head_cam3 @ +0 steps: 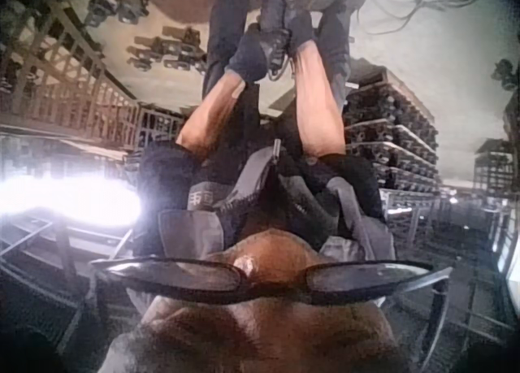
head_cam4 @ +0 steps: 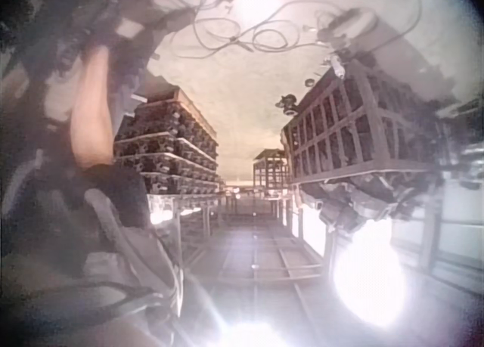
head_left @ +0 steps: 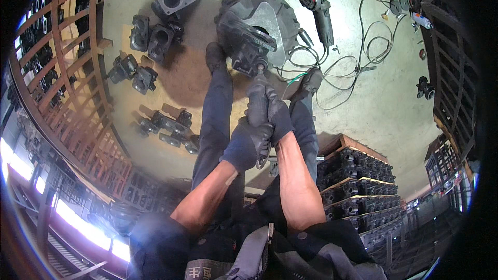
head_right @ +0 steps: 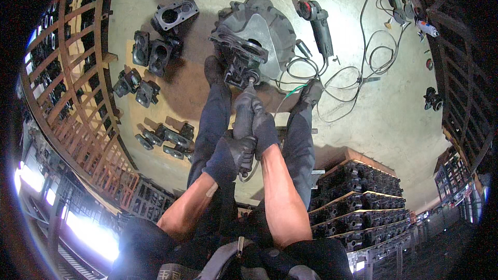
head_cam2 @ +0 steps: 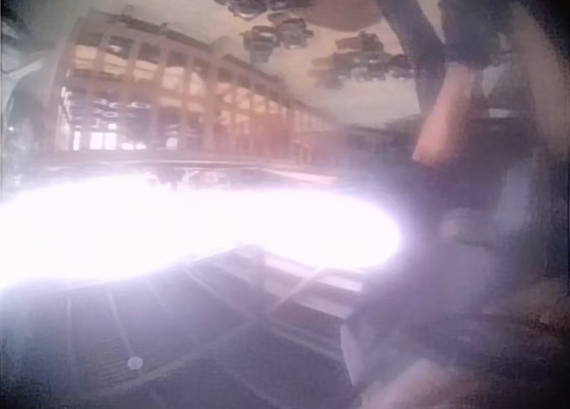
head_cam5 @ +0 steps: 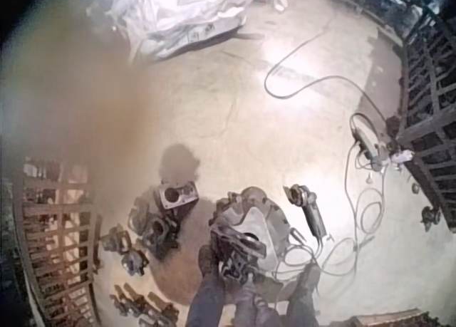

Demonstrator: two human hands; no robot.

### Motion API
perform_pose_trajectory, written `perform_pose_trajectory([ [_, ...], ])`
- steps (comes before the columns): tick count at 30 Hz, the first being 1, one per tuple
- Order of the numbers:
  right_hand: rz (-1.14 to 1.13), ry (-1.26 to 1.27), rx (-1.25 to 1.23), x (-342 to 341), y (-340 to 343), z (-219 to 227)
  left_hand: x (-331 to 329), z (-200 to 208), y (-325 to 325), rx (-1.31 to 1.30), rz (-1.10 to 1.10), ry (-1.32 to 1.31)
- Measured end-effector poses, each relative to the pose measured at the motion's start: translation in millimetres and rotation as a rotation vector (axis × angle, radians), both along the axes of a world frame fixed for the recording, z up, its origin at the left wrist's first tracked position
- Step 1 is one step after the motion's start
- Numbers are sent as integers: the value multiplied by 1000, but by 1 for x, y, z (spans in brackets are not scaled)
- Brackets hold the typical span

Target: The person sits on the floor and uses a handheld angle grinder to smooth the surfaces of metal engine blocks. They rotate the parts to access different sides, then place the finished pieces onto a nearby table.

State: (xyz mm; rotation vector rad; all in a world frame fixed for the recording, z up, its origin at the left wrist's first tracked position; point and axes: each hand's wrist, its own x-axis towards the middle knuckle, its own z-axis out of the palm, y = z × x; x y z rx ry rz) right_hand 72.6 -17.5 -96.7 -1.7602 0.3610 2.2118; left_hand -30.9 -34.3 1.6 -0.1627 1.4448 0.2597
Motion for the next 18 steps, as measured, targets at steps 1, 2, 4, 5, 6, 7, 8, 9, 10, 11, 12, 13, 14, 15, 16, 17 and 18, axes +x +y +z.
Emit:
perform_pose_trajectory([
  [1, 5, 5, -15, 0, 1, 1, 0, 0, -1, -1, 2, -7],
  [2, 10, 10, -28, 0, 2, 2, -1, 1, -1, 0, 3, -14],
  [4, 39, 16, -51, 2, -2, -4, 3, -17, -29, 185, -104, 82],
  [5, 50, 15, -60, 4, -4, -8, 5, -26, -39, 232, -102, 107],
  [6, 65, -11, -58, 3, -4, -7, 7, -31, -46, 275, -94, 137],
  [7, 79, -36, -57, 1, -4, -6, 10, -36, -54, 269, -29, 148],
  [8, 90, -62, -51, -1, -2, -6, 9, -33, -47, 232, 22, 122],
  [9, 79, -56, -48, -1, -1, -5, 7, -29, -40, 194, 73, 97],
  [10, 68, -49, -45, -2, 0, -3, 4, -23, -34, 120, 111, 36],
  [11, 60, -42, -45, -2, -1, -1, 2, -12, -24, 44, 152, -24],
  [12, 78, -41, -54, -1, -2, -2, 1, -6, -16, 34, 172, -33],
  [13, 95, -41, -64, 0, -3, -4, 0, -1, -10, 24, 192, -41],
  [14, 114, -41, -72, 0, 0, -2, 0, 1, -7, 15, 213, -51],
  [15, 58, -14, -58, -1, 1, 1, 1, 1, -7, 22, 173, -1],
  [16, 2, 13, -44, -2, 1, 5, 4, 0, -8, 30, 133, 48],
  [17, -54, 41, -32, -4, 4, 10, 5, -1, -9, 35, 92, 98],
  [18, -46, 23, -16, -6, 7, 13, 4, 0, -8, 0, 156, 49],
])
